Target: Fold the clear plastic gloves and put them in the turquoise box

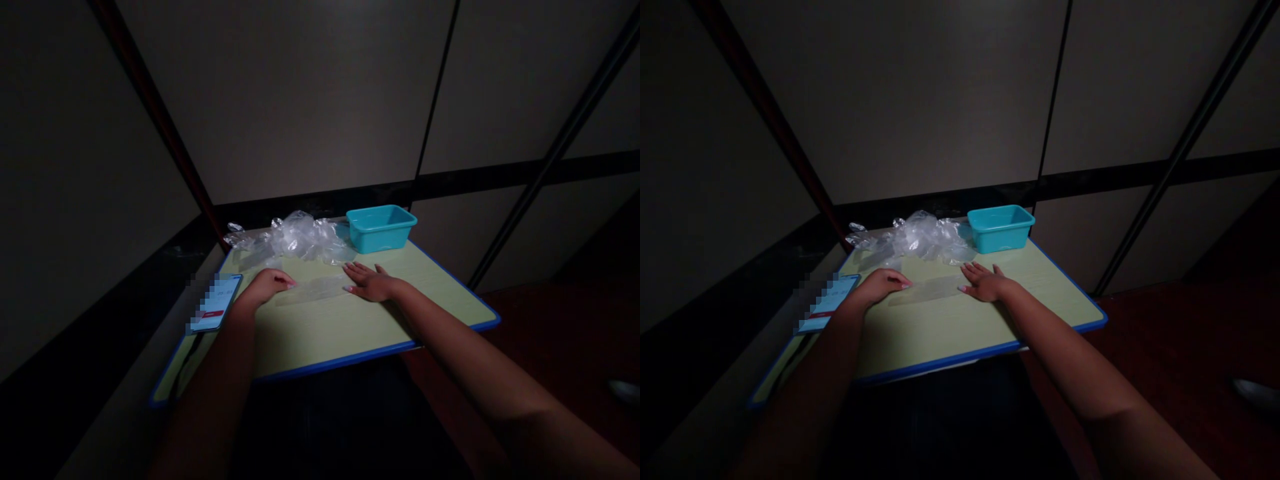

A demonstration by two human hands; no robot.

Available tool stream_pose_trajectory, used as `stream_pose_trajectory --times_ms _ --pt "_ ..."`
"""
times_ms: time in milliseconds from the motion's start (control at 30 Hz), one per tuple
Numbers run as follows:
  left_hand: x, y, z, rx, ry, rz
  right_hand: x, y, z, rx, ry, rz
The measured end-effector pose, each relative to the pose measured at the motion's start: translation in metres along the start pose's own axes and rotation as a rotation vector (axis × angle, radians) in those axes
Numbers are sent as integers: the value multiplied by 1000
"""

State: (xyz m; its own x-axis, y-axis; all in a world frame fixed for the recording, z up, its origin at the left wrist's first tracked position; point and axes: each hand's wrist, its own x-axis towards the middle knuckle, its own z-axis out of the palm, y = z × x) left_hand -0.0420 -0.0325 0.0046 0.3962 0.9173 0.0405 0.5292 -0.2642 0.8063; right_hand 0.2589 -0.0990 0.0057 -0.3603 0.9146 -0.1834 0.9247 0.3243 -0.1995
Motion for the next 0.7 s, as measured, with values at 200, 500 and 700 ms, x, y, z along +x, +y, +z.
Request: stream_pose_trajectory --times_ms 200,500,700 --pt "0 -1 0 7 -19 12 -4 -5 -4 8 -13 22" --pt "-4 7 -3 26 -32 9 1 1 2 -5 7 -2" --pt "-9 8 -11 147 -76 102 -1 -1 0 2 2 9"
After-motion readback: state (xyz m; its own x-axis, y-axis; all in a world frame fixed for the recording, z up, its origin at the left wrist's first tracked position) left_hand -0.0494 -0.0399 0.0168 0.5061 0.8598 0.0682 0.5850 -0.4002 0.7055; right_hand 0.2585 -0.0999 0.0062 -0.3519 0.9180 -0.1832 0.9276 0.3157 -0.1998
